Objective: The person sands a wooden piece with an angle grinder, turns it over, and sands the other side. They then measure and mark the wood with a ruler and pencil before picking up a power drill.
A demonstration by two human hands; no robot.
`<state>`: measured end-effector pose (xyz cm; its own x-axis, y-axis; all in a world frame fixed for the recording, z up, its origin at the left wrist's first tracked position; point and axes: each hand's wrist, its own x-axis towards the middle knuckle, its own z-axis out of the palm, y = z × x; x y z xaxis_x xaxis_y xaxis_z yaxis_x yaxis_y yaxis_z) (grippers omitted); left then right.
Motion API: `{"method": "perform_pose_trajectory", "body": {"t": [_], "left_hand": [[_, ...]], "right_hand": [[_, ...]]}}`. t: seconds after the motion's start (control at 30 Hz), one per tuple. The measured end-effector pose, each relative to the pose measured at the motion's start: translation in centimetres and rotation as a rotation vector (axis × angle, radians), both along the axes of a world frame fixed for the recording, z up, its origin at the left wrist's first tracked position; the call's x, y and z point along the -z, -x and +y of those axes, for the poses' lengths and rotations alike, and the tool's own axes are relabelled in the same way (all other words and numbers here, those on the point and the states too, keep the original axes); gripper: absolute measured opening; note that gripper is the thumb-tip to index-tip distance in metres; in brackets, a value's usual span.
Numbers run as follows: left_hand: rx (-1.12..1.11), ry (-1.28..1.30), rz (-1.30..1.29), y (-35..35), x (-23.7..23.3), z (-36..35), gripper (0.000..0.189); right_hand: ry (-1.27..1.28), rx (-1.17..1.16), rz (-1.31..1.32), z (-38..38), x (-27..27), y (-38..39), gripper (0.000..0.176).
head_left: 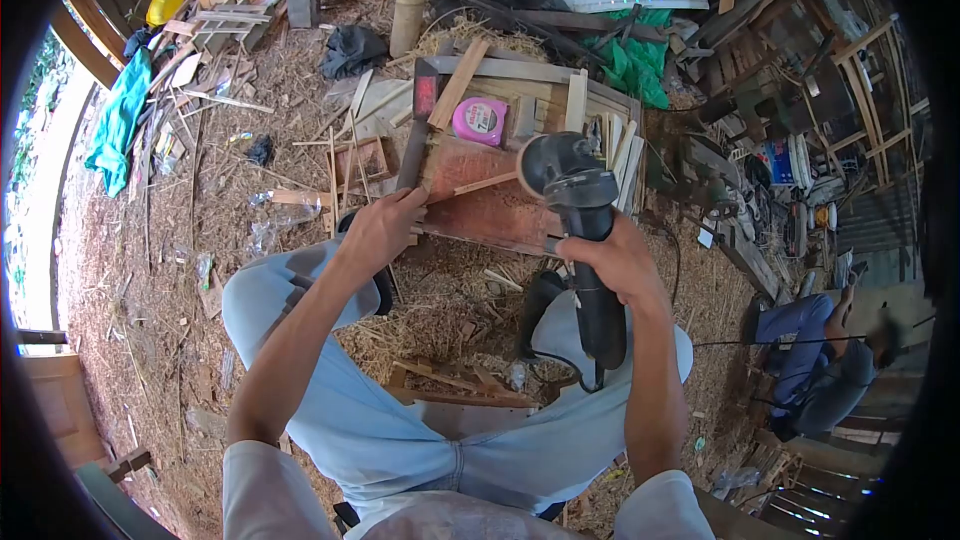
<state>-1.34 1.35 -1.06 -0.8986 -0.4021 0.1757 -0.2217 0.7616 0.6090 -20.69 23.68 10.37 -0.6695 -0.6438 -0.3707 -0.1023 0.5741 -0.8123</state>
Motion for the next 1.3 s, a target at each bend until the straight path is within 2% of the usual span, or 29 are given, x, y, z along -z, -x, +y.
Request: {"method": "perform_pose_trajectory", "body": {"t": [0.17, 0.27, 0.4, 0.47, 0.5, 0.57, 0.6, 0.63, 0.8, 0.87, 0.97, 1.1, 1.17, 1.3], "left_hand": [[-0.056, -0.022, -0.055, -0.1, -0.4, 0.1, 0.016], [-0.012, -0.131, -0.016, -0.1, -0.4, -0.2, 0.013], [0.055, -0.152, -0.002, 0.1, -0.4, -1.2, 0.016], [-0.029, -0.583, -0.201, 0.3, -1.9, -1.0, 0.020], [-0.023, -0.578, -0.209, 0.3, -2.0, -1.0, 0.020], [-0.089, -0.898, -0.223, 0.2, -1.8, -1.0, 0.029], [-0.089, -0.896, -0.228, 0.2, -2.3, -0.9, 0.029], [-0.100, -0.902, -0.238, 0.2, -2.9, -0.8, 0.029], [-0.087, -0.943, -0.220, 0.1, -2.6, -0.7, 0.027], [-0.097, -0.796, -0.243, 0.2, -2.6, -0.9, 0.030], [-0.026, -0.742, -0.179, 0.1, -1.9, -1.3, 0.033], [-0.045, -0.819, -0.149, 0.1, -1.1, -1.6, 0.035], [-0.035, -0.751, -0.177, 0.2, -0.4, -1.8, 0.035], [-0.057, -0.801, -0.190, 0.1, -1.5, -1.5, 0.035]], "right_hand": [[-0.012, 0.077, -0.048, 0.7, -0.9, 1.4, 0.037], [0.019, 0.114, 0.013, 1.1, -0.7, 1.1, 0.037], [0.015, 0.080, 0.040, 0.9, -0.6, -0.4, 0.044], [0.040, -0.054, 0.061, 0.4, 0.2, -1.4, 0.050], [0.049, -0.125, 0.149, 0.1, 0.4, -1.9, 0.055], [0.039, -0.177, 0.158, -0.7, 0.3, -3.0, 0.054], [0.027, -0.238, 0.173, -1.1, 0.2, -3.3, 0.054], [0.038, -0.236, 0.077, -1.3, 1.5, -3.3, 0.060], [-0.014, -0.243, 0.078, -1.9, 1.9, -3.6, 0.060], [-0.031, -0.247, 0.076, -1.8, 1.7, -3.5, 0.060], [-0.019, -0.234, 0.088, -1.5, 0.9, -3.1, 0.052], [-0.043, -0.143, 0.003, -0.7, 1.0, -1.5, 0.047], [-0.059, -0.096, -0.013, -0.3, 0.9, -1.1, 0.045], [-0.031, 0.031, -0.057, 0.4, 1.5, 0.2, 0.041]]}}
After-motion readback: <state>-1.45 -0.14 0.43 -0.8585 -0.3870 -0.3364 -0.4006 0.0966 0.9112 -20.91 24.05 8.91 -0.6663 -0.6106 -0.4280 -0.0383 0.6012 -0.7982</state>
